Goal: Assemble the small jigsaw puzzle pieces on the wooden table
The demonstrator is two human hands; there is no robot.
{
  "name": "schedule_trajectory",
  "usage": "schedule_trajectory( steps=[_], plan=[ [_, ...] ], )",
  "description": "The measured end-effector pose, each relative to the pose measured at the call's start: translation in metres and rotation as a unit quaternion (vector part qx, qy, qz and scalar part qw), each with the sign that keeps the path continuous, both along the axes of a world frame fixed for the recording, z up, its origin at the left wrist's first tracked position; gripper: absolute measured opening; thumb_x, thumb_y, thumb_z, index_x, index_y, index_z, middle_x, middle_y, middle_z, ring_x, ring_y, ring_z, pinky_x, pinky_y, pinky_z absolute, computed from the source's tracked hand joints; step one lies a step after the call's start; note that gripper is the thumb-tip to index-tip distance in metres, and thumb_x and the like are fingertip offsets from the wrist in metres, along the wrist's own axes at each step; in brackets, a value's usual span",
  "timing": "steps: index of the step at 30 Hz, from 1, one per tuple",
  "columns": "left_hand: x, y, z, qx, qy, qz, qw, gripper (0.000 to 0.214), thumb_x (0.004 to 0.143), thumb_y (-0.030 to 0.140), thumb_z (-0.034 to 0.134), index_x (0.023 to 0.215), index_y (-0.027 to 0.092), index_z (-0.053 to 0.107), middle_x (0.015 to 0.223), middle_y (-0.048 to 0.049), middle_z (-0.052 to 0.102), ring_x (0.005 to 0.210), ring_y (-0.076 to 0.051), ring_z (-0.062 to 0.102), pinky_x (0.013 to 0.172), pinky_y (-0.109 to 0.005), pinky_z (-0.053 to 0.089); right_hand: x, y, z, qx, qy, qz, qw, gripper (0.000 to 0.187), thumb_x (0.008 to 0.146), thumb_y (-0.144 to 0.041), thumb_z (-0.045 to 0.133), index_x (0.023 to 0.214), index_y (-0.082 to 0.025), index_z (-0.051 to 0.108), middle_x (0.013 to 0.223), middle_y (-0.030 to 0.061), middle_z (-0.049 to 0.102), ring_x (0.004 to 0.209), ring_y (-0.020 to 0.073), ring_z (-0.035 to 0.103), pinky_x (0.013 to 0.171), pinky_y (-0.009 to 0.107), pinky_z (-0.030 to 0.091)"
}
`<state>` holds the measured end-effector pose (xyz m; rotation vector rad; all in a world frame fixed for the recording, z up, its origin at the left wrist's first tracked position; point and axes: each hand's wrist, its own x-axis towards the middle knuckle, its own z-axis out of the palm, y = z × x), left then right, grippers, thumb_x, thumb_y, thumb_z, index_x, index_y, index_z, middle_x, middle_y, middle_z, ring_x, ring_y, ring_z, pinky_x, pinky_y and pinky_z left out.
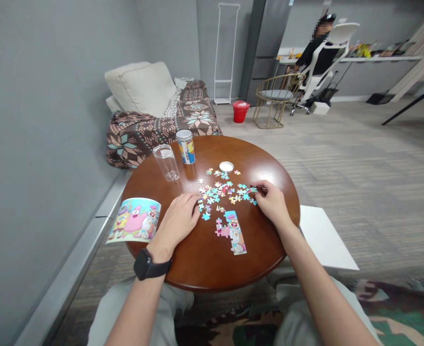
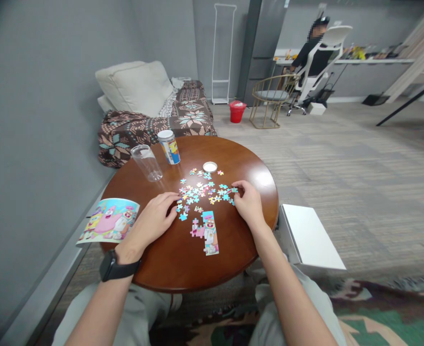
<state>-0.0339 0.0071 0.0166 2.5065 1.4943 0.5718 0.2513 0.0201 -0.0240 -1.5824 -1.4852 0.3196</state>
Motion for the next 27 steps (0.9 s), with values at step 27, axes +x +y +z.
schedule_trajectory(
  steps=[27],
  plan=[
    [0.0023, -0.0098, 0.0018, 0.008, 0.035, -0.003, 0.999, 0.029, 0.094, 0.016, 0.045, 0.115, 0.017, 0.065, 0.113, -0.0088, 0.063, 0.105, -0.022, 0.060, 0.099, -0.038, 0.048, 0.0029, 0.0004, -0.0015, -0.028, -0.047, -0.009, 0.998, 0.017, 0.069, -0.027, 0.057, 0.080, -0.023, 0.069, 0.081, 0.0063, 0.069, 0.070, 0.0226, 0.061, 0.073, 0.039, 0.051]
  ],
)
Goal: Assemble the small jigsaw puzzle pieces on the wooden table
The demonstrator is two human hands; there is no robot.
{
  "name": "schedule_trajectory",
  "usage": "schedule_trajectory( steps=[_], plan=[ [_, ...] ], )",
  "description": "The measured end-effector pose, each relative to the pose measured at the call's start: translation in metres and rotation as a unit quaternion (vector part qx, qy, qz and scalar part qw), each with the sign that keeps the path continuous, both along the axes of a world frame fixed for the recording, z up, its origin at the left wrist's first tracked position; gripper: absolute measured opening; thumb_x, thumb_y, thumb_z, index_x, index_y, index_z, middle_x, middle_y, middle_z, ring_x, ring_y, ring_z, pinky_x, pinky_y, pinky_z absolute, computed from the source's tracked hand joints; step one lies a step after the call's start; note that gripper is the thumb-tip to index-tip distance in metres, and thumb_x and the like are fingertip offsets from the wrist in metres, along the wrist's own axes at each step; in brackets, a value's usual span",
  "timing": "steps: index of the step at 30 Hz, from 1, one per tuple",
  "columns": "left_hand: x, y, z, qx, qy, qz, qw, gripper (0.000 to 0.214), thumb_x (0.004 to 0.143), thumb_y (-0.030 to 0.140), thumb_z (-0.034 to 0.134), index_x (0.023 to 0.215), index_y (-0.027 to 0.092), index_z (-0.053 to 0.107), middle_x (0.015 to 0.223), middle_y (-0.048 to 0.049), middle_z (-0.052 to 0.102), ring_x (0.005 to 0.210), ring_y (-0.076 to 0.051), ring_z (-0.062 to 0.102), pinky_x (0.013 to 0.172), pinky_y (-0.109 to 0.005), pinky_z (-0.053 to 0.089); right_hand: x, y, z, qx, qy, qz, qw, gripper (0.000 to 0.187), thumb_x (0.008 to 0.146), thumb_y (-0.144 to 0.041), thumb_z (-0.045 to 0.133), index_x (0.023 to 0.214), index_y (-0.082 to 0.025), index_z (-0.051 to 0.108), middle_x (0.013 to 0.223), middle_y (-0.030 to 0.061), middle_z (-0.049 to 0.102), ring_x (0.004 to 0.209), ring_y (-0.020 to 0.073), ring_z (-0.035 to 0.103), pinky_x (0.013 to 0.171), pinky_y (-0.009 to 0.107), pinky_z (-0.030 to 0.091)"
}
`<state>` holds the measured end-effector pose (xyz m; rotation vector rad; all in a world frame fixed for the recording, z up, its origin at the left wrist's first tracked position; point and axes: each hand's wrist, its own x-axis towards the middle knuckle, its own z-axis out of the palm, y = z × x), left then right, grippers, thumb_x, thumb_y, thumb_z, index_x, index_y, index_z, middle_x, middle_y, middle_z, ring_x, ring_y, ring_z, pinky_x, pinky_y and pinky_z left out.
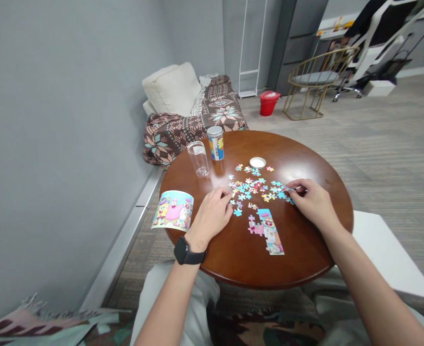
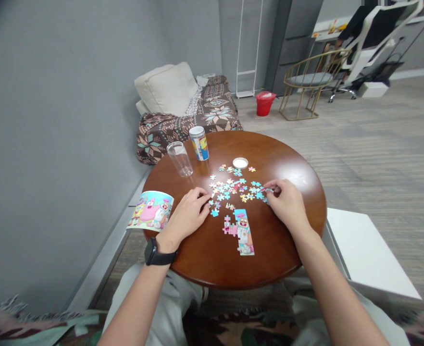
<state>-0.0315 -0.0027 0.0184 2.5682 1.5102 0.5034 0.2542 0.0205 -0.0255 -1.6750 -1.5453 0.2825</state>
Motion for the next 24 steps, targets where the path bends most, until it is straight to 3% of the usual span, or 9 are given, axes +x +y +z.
schedule_trajectory(
  steps=[9, 24],
  plan=[
    [-0.0017, 0.0052, -0.0019, -0.007, -0.029, -0.012, 0.999, 0.028, 0.093, 0.013, 0.047, 0.115, 0.017, 0.065, 0.129, -0.0091, 0.066, 0.122, -0.022, 0.059, 0.111, -0.039, 0.043, -0.0038, -0.0013, 0.0048, 0.006, 0.008, 0.009, 1.000, 0.014, 0.072, -0.027, 0.056, 0.078, -0.022, 0.068, 0.081, 0.0064, 0.070, 0.069, 0.0210, 0.059, 0.073, 0.037, 0.051],
    [-0.0023, 0.0050, -0.0026, 0.023, 0.004, -0.006, 1.000, 0.028, 0.093, 0.016, 0.049, 0.112, 0.018, 0.070, 0.112, -0.0087, 0.066, 0.104, -0.023, 0.062, 0.096, -0.040, 0.051, -0.0063, -0.0018, 0.0091, -0.011, 0.011, 0.005, 1.000, 0.013, 0.071, -0.022, 0.057, 0.077, -0.021, 0.068, 0.082, 0.0063, 0.069, 0.071, 0.0202, 0.058, 0.073, 0.035, 0.049]
  ],
)
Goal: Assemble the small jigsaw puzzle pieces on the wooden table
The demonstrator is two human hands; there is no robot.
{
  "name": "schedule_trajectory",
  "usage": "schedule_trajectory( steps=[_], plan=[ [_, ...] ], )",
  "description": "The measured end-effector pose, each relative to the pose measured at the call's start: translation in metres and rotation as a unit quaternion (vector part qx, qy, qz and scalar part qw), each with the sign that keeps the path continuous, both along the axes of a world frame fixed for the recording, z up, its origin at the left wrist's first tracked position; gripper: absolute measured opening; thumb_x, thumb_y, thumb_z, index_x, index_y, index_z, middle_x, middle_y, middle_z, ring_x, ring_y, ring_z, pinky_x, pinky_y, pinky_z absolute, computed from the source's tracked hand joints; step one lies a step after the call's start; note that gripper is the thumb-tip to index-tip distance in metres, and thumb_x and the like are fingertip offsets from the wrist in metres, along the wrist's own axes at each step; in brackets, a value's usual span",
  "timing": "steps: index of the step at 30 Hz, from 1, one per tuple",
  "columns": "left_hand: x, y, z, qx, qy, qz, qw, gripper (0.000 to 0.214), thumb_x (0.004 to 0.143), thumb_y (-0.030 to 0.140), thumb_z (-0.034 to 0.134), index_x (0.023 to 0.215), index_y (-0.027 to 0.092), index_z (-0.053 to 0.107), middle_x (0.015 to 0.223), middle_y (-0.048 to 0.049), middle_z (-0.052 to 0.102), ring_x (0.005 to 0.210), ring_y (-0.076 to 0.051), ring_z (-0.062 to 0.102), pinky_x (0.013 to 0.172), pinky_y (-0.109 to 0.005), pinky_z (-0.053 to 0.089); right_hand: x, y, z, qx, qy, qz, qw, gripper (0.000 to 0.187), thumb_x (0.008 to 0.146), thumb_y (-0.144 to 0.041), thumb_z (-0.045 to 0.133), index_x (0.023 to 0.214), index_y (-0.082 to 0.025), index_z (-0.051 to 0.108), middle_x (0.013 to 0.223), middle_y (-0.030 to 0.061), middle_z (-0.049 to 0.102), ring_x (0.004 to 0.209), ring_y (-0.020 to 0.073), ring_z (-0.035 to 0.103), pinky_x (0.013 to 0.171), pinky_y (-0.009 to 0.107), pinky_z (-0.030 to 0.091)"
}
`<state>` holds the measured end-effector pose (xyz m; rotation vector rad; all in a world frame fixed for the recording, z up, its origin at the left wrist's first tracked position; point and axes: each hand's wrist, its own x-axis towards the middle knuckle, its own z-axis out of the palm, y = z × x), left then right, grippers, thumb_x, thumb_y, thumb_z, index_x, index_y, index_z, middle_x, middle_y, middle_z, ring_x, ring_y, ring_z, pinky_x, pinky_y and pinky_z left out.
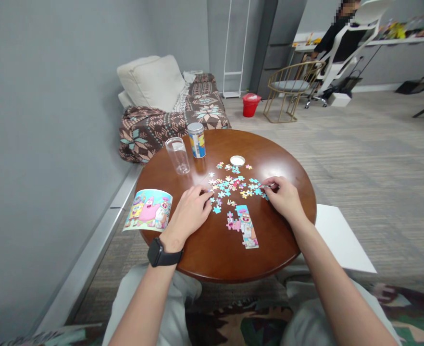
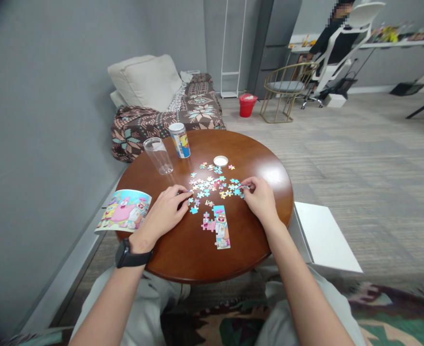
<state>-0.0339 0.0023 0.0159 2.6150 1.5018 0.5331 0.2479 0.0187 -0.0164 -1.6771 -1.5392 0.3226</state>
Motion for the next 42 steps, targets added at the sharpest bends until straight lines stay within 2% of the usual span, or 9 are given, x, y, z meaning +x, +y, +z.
schedule_trajectory(
  steps=[8, 13, 20, 29, 35, 42],
  plan=[
    [0.0001, 0.0013, -0.0026, -0.013, -0.020, -0.003, 1.000, 0.030, 0.093, 0.013, 0.048, 0.117, 0.017, 0.066, 0.130, -0.0099, 0.065, 0.121, -0.023, 0.059, 0.107, -0.040, 0.046, -0.0013, -0.0008, 0.0021, -0.006, 0.002, -0.003, 1.000, 0.014, 0.071, -0.022, 0.056, 0.077, -0.021, 0.068, 0.081, 0.0063, 0.069, 0.070, 0.0198, 0.057, 0.072, 0.035, 0.049],
    [-0.0007, -0.0005, -0.0044, -0.005, -0.010, -0.008, 1.000, 0.031, 0.094, 0.015, 0.047, 0.118, 0.017, 0.066, 0.126, -0.0099, 0.065, 0.118, -0.023, 0.060, 0.105, -0.040, 0.047, -0.0011, -0.0010, 0.0035, -0.015, -0.001, -0.006, 1.000, 0.014, 0.070, -0.021, 0.056, 0.076, -0.020, 0.068, 0.082, 0.0065, 0.068, 0.072, 0.0203, 0.058, 0.073, 0.036, 0.048],
    [0.0002, 0.0005, -0.0001, -0.005, -0.003, -0.003, 1.000, 0.028, 0.093, 0.016, 0.049, 0.113, 0.018, 0.068, 0.111, -0.0087, 0.064, 0.102, -0.023, 0.062, 0.095, -0.040, 0.051, 0.0002, -0.0009, 0.0005, 0.000, -0.003, 0.006, 1.000, 0.013, 0.071, -0.024, 0.056, 0.077, -0.021, 0.068, 0.080, 0.0059, 0.068, 0.070, 0.0200, 0.057, 0.072, 0.035, 0.048],
    [-0.0004, 0.0005, -0.0026, -0.016, -0.011, -0.003, 1.000, 0.027, 0.094, 0.015, 0.047, 0.115, 0.017, 0.063, 0.123, -0.0088, 0.066, 0.114, -0.023, 0.061, 0.102, -0.040, 0.048, 0.0007, 0.0003, -0.0018, 0.003, -0.009, 0.009, 1.000, 0.013, 0.072, -0.027, 0.056, 0.076, -0.021, 0.067, 0.076, 0.0050, 0.066, 0.066, 0.0193, 0.056, 0.070, 0.034, 0.048],
    [-0.0009, -0.0010, -0.0046, 0.002, -0.011, -0.008, 1.000, 0.031, 0.093, 0.014, 0.047, 0.118, 0.018, 0.064, 0.124, -0.0096, 0.065, 0.116, -0.022, 0.061, 0.103, -0.039, 0.049, -0.0003, 0.0000, -0.0011, -0.006, -0.006, 0.006, 1.000, 0.014, 0.072, -0.027, 0.056, 0.077, -0.021, 0.068, 0.079, 0.0053, 0.067, 0.068, 0.0194, 0.056, 0.071, 0.034, 0.047],
    [0.0002, 0.0011, -0.0020, -0.018, -0.019, -0.002, 1.000, 0.030, 0.093, 0.014, 0.047, 0.118, 0.017, 0.063, 0.127, -0.0097, 0.064, 0.119, -0.022, 0.060, 0.105, -0.040, 0.048, -0.0008, -0.0013, 0.0003, -0.005, 0.000, 0.012, 1.000, 0.014, 0.072, -0.026, 0.057, 0.077, -0.022, 0.068, 0.078, 0.0051, 0.067, 0.068, 0.0198, 0.056, 0.071, 0.034, 0.048]
  ],
)
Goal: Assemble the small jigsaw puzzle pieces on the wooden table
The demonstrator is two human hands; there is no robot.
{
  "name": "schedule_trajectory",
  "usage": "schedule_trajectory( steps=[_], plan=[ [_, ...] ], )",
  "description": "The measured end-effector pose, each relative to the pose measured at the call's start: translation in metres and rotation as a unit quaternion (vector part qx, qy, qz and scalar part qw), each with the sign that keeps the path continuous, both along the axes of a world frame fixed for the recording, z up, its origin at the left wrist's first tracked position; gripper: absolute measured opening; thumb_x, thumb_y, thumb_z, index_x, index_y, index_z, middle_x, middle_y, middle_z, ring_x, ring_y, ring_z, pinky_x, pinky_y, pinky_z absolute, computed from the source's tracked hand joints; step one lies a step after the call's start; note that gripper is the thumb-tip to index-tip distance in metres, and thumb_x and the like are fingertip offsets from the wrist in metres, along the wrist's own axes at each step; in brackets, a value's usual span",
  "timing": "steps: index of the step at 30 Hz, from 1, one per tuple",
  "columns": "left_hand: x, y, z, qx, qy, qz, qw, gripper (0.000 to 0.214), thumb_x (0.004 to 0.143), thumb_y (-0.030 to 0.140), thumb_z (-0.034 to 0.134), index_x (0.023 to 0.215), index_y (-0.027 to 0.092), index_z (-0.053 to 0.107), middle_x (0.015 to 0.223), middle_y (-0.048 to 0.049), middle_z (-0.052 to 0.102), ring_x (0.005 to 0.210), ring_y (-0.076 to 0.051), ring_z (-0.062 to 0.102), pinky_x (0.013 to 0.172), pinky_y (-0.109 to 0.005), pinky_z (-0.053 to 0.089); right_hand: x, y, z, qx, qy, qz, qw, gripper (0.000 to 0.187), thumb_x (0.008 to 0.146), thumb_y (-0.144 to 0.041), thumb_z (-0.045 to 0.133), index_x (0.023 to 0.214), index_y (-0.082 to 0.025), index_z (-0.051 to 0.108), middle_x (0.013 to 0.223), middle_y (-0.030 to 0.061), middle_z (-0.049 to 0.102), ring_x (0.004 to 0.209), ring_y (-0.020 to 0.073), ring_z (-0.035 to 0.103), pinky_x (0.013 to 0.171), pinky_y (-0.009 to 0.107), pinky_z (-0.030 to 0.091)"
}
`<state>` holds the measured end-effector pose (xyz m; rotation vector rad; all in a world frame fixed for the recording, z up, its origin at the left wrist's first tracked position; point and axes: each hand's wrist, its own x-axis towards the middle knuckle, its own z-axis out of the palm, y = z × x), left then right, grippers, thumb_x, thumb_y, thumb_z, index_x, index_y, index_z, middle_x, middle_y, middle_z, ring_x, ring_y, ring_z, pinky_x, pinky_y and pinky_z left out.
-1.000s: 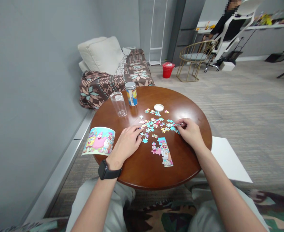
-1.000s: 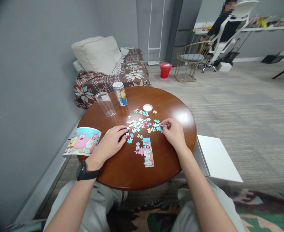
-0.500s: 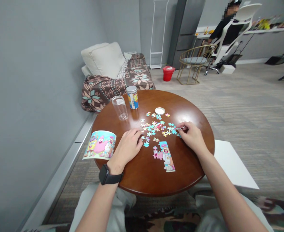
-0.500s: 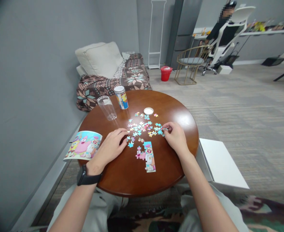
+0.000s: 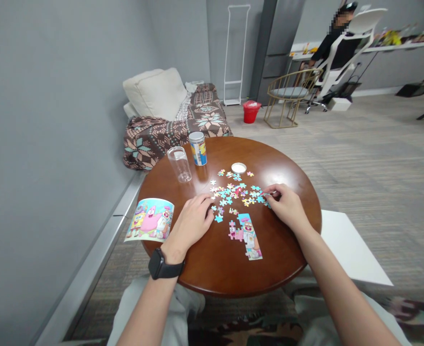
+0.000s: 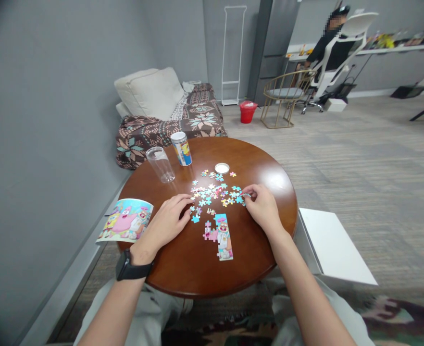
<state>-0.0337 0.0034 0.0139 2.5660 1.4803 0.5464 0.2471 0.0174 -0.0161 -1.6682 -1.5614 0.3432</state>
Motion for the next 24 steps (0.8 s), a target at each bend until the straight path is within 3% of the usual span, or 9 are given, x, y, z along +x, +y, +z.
schedule_trajectory(
  steps=[8, 15, 24],
  plan=[
    [-0.0016, -0.0021, -0.0033, 0.004, 0.012, -0.005, 1.000, 0.033, 0.095, 0.014, 0.046, 0.121, 0.016, 0.064, 0.130, -0.0101, 0.063, 0.120, -0.023, 0.059, 0.106, -0.041, 0.047, -0.0007, 0.0009, -0.0001, -0.006, 0.000, -0.002, 1.000, 0.013, 0.072, -0.024, 0.057, 0.077, -0.022, 0.068, 0.079, 0.0046, 0.067, 0.068, 0.0190, 0.057, 0.071, 0.034, 0.048],
    [-0.0008, -0.0014, -0.0004, 0.018, 0.011, 0.001, 1.000, 0.029, 0.094, 0.015, 0.047, 0.115, 0.018, 0.066, 0.116, -0.0088, 0.065, 0.105, -0.022, 0.063, 0.097, -0.040, 0.052, 0.0008, 0.0017, -0.0023, -0.003, 0.003, -0.002, 1.000, 0.013, 0.073, -0.027, 0.057, 0.078, -0.022, 0.068, 0.080, 0.0046, 0.068, 0.069, 0.0193, 0.058, 0.070, 0.034, 0.049],
    [-0.0020, -0.0015, -0.0028, 0.007, 0.004, -0.007, 1.000, 0.029, 0.095, 0.015, 0.045, 0.117, 0.017, 0.065, 0.125, -0.0098, 0.066, 0.116, -0.022, 0.061, 0.104, -0.040, 0.048, 0.0007, 0.0020, -0.0029, 0.000, -0.001, 0.003, 1.000, 0.014, 0.072, -0.029, 0.057, 0.078, -0.022, 0.068, 0.076, 0.0040, 0.067, 0.068, 0.0196, 0.058, 0.070, 0.034, 0.049]
  ],
)
